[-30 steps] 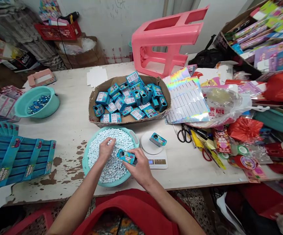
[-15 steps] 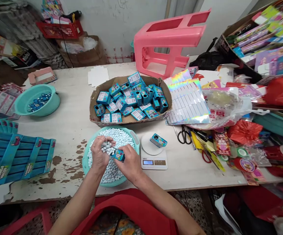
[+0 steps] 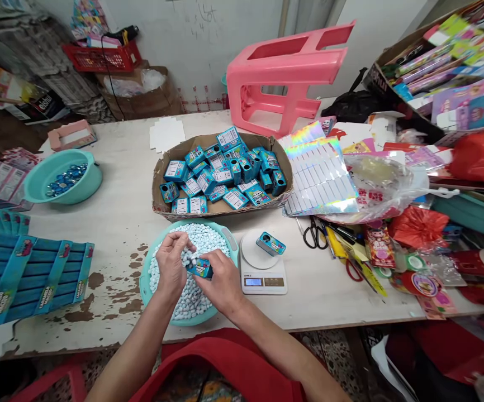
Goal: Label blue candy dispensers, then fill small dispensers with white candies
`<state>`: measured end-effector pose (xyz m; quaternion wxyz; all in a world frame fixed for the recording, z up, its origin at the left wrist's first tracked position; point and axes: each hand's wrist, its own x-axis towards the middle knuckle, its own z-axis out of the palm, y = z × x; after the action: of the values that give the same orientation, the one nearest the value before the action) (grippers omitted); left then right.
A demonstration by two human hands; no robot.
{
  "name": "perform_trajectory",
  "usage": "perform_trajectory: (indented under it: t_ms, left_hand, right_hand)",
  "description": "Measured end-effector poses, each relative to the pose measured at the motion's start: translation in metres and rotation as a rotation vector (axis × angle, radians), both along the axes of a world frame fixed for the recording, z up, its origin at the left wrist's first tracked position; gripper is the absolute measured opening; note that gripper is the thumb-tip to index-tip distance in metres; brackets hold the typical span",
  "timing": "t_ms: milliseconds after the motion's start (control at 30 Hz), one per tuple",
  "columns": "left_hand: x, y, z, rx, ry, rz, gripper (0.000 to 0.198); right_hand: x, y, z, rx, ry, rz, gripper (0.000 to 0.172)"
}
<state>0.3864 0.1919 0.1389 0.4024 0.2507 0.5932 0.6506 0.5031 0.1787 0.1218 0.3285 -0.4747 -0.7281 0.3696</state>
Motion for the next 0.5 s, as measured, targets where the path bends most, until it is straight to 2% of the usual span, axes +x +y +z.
perform_trajectory:
  t_ms: [100,200,300,500]
  left_hand:
    - [0.0023,0.0001,0.0050,0.021,0.003,-0.016,0.015]
    - [0.0035,0.0027,0.0074,0.052,-0.009,0.039,0.015]
    - [0.0035,0.0062,0.0058,0.028,-0.033,0.071,0.016]
    - [0.0048,0.0039,0.0082,0.067,-0.035,0.021,0.014]
  right_hand:
    - [0.0012,0.0003,0.0070,0.007,0.013,-0.013,0.029]
    - [0.0011,0.0008,0.0116,0.034,0.029,0.004,0.031]
    - [0.0001,0.0019,0.0100,0.018,0.048,-0.015,0.030]
    - [0.0012,0.0007,0.0062,-0.002,0.138,-0.025,0.033]
